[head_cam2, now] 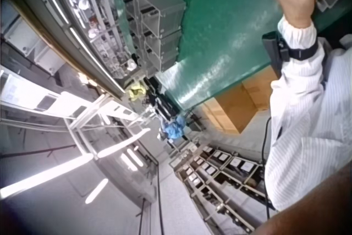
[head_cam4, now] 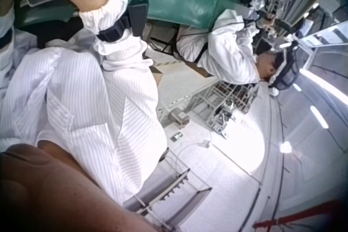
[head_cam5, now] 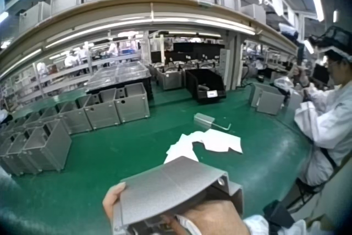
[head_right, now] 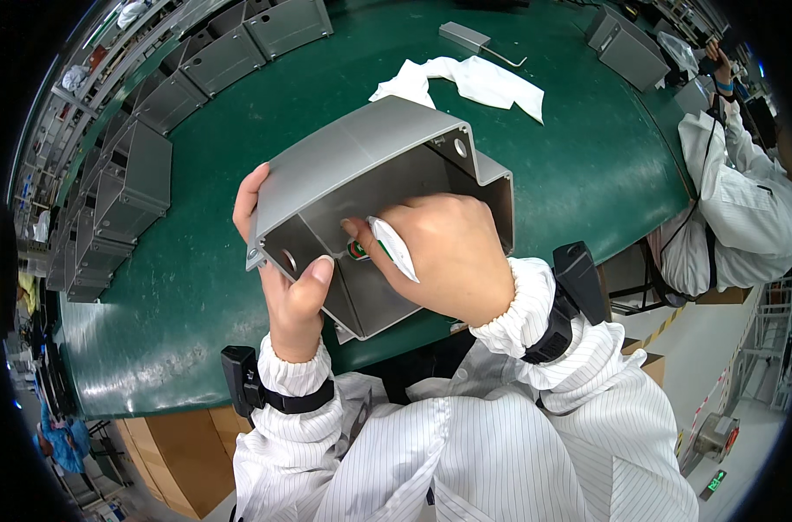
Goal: Applying sealant from a tube to the internal corners and seams of a metal enclosure.
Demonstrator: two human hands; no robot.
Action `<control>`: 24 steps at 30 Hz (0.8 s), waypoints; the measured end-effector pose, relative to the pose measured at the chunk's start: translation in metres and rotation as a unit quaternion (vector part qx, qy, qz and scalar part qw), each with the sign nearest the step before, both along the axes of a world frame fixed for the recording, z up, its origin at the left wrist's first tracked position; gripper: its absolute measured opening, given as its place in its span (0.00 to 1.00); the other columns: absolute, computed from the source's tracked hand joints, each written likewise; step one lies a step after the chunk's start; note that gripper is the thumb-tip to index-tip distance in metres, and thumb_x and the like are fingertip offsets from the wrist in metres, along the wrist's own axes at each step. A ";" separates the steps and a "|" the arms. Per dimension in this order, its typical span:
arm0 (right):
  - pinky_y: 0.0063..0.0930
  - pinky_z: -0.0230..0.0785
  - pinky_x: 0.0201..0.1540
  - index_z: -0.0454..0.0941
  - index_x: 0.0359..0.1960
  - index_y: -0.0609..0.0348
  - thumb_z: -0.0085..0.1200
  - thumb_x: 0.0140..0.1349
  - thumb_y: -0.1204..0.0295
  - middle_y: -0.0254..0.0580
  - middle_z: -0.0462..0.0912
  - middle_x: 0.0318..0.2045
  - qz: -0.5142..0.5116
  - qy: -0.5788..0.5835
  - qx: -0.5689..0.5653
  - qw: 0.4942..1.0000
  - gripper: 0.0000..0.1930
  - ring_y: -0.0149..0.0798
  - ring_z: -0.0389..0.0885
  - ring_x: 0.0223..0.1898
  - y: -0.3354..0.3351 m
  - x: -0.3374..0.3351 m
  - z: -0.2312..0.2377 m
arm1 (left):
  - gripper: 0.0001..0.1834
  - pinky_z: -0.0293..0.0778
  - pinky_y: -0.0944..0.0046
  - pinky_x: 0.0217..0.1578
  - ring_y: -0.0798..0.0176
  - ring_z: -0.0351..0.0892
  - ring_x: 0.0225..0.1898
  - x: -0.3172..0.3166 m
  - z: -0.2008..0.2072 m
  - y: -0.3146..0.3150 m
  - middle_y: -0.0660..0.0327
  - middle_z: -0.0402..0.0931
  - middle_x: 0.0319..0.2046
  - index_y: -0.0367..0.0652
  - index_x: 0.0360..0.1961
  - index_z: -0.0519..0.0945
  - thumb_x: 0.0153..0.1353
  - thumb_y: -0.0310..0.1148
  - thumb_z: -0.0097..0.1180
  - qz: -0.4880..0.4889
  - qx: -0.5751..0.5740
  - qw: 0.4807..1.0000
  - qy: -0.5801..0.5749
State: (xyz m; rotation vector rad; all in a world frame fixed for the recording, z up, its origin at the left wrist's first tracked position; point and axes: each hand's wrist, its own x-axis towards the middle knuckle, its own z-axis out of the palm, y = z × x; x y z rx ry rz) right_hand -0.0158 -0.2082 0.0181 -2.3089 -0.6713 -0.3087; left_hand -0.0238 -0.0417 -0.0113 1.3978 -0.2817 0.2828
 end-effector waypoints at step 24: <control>0.35 0.66 0.18 0.79 0.19 0.58 0.62 0.57 0.70 0.44 0.76 0.13 -0.027 -0.127 -0.017 0.991 0.10 0.47 0.75 0.15 -0.003 0.004 -0.006 | 0.51 0.65 0.56 0.57 0.54 0.65 0.55 0.004 -0.005 0.002 0.54 0.59 0.56 0.49 0.67 0.52 0.36 0.29 0.57 0.005 0.024 0.999 -0.042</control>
